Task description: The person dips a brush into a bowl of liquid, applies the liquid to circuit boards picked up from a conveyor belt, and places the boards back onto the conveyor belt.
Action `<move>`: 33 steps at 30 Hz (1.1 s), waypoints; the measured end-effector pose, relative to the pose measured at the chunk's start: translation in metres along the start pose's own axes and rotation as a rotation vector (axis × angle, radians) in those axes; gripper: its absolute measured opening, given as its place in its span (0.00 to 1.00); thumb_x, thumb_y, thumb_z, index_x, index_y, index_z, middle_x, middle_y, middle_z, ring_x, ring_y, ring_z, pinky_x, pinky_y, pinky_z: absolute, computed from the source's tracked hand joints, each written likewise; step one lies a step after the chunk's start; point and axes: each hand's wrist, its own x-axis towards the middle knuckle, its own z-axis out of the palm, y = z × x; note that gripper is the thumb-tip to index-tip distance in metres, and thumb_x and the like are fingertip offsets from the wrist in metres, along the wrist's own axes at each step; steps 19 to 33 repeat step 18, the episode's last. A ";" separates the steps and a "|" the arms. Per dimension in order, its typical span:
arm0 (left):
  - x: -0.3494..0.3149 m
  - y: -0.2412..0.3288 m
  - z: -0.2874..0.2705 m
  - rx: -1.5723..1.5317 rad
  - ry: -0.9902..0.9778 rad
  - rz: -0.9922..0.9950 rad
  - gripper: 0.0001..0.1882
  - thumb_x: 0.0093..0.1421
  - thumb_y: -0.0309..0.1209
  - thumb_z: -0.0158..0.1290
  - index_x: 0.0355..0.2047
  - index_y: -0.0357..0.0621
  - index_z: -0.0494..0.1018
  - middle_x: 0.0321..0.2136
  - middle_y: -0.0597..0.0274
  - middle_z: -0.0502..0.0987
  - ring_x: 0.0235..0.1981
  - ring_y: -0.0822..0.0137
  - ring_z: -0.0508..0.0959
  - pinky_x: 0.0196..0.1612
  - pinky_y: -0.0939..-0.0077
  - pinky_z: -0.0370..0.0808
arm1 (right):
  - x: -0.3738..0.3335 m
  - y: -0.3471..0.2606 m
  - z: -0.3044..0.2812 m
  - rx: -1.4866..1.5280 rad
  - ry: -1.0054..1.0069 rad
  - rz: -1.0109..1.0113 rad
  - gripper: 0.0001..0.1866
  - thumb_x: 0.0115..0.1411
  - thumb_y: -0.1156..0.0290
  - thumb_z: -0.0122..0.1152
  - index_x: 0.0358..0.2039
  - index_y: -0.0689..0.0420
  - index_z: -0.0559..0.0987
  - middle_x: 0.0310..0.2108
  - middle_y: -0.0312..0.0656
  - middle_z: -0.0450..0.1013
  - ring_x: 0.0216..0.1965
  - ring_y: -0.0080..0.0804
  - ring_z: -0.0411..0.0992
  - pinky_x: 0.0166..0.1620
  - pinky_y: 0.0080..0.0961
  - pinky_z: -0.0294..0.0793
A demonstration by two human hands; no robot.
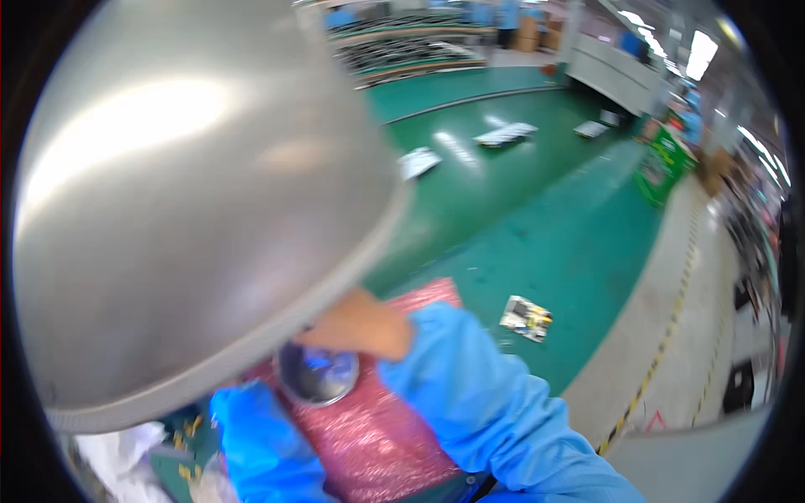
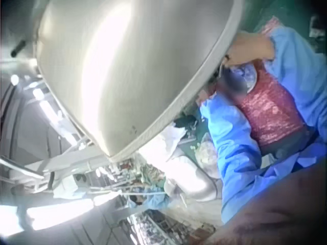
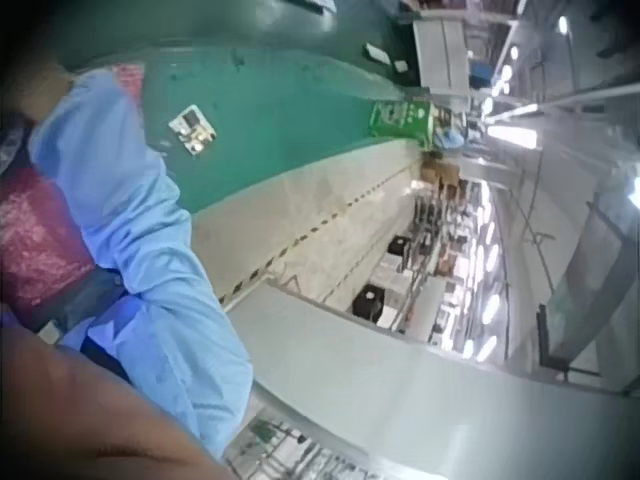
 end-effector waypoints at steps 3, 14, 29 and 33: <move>0.001 0.005 0.011 -0.157 0.068 0.011 0.28 0.40 0.54 0.60 0.31 0.43 0.75 0.30 0.46 0.77 0.36 0.47 0.76 0.39 0.56 0.71 | 0.001 0.002 0.001 -0.149 -0.111 0.023 0.08 0.43 0.66 0.57 0.21 0.56 0.76 0.22 0.51 0.73 0.28 0.51 0.73 0.30 0.46 0.71; -0.002 0.037 -0.031 -0.278 0.111 -0.045 0.20 0.43 0.43 0.62 0.30 0.40 0.74 0.31 0.47 0.77 0.35 0.48 0.76 0.38 0.59 0.71 | 0.000 -0.013 -0.032 -0.091 -0.067 0.119 0.05 0.44 0.70 0.57 0.23 0.56 0.76 0.27 0.45 0.72 0.32 0.45 0.71 0.32 0.39 0.68; 0.017 0.014 -0.043 -0.753 -0.019 -0.045 0.20 0.49 0.43 0.60 0.37 0.42 0.75 0.40 0.49 0.77 0.39 0.56 0.78 0.41 0.58 0.71 | 0.006 -0.011 -0.039 -0.060 0.003 0.171 0.07 0.44 0.68 0.58 0.25 0.56 0.76 0.28 0.45 0.73 0.33 0.45 0.72 0.33 0.40 0.68; 0.017 0.014 -0.043 -0.753 -0.019 -0.045 0.20 0.49 0.43 0.60 0.37 0.42 0.75 0.40 0.49 0.77 0.39 0.56 0.78 0.41 0.58 0.71 | 0.006 -0.011 -0.039 -0.060 0.003 0.171 0.07 0.44 0.68 0.58 0.25 0.56 0.76 0.28 0.45 0.73 0.33 0.45 0.72 0.33 0.40 0.68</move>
